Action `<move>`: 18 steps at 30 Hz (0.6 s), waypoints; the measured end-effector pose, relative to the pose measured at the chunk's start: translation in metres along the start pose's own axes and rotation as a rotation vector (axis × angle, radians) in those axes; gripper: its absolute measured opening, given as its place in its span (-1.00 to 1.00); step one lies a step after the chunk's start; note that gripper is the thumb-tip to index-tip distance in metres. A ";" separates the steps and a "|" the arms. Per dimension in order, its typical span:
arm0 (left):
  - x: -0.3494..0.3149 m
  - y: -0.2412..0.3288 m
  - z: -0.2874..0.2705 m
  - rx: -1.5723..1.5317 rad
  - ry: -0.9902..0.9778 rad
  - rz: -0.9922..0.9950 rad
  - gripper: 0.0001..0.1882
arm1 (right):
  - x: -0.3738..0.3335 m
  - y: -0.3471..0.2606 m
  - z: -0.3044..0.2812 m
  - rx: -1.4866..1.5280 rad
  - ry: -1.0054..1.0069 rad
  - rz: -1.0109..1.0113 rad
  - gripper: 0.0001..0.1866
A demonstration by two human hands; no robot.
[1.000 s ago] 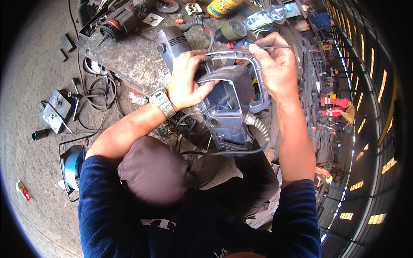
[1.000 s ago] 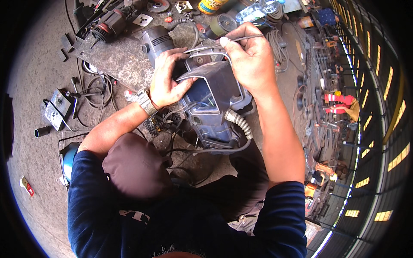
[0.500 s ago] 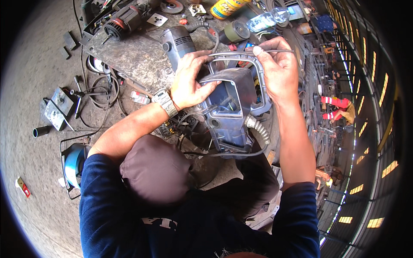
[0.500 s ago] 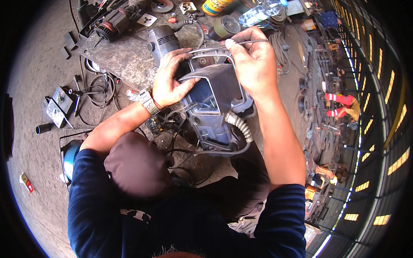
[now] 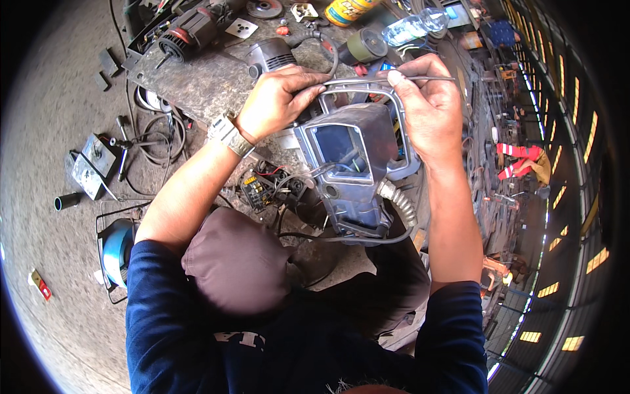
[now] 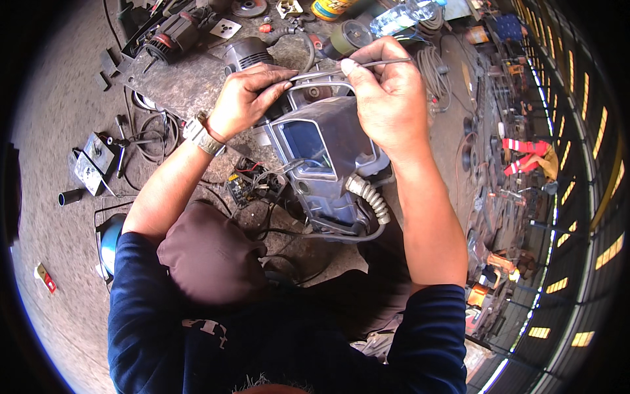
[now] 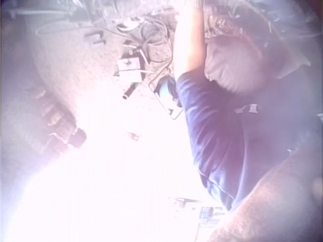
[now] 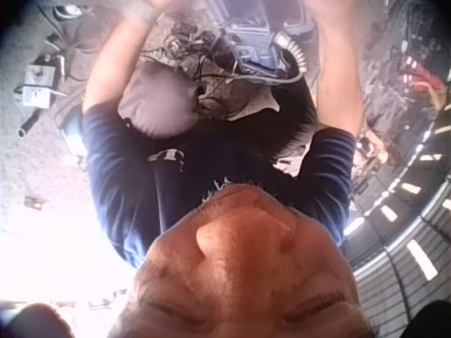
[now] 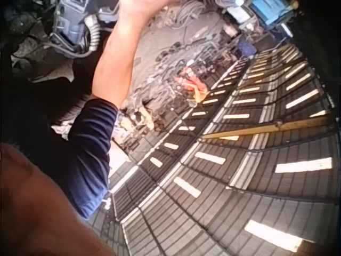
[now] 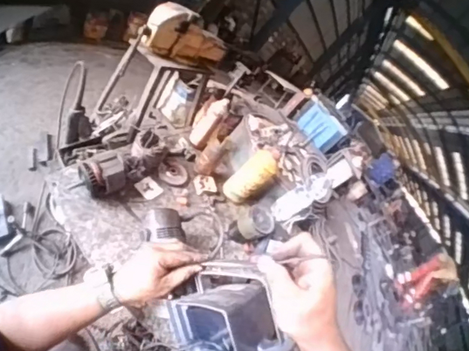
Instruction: The person sits on the floor and uses a small metal tool to scrape or clean the interior of a gray plastic housing. They then connect a cable to the device and continue adjusting internal components.
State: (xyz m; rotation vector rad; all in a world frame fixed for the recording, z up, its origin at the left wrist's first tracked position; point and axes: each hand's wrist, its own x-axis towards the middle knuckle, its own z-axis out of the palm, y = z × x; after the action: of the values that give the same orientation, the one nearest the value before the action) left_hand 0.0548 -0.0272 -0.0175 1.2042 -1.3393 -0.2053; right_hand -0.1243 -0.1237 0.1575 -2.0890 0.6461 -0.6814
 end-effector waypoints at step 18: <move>0.012 -0.016 0.001 0.063 -0.109 0.164 -0.67 | 0.000 0.000 -0.003 -0.014 -0.007 -0.010 -0.95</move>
State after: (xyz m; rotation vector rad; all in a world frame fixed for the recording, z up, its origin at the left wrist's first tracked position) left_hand 0.0658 -0.0433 -0.0219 1.1423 -1.5420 -0.1137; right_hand -0.1260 -0.1250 0.1592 -2.1086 0.6382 -0.6762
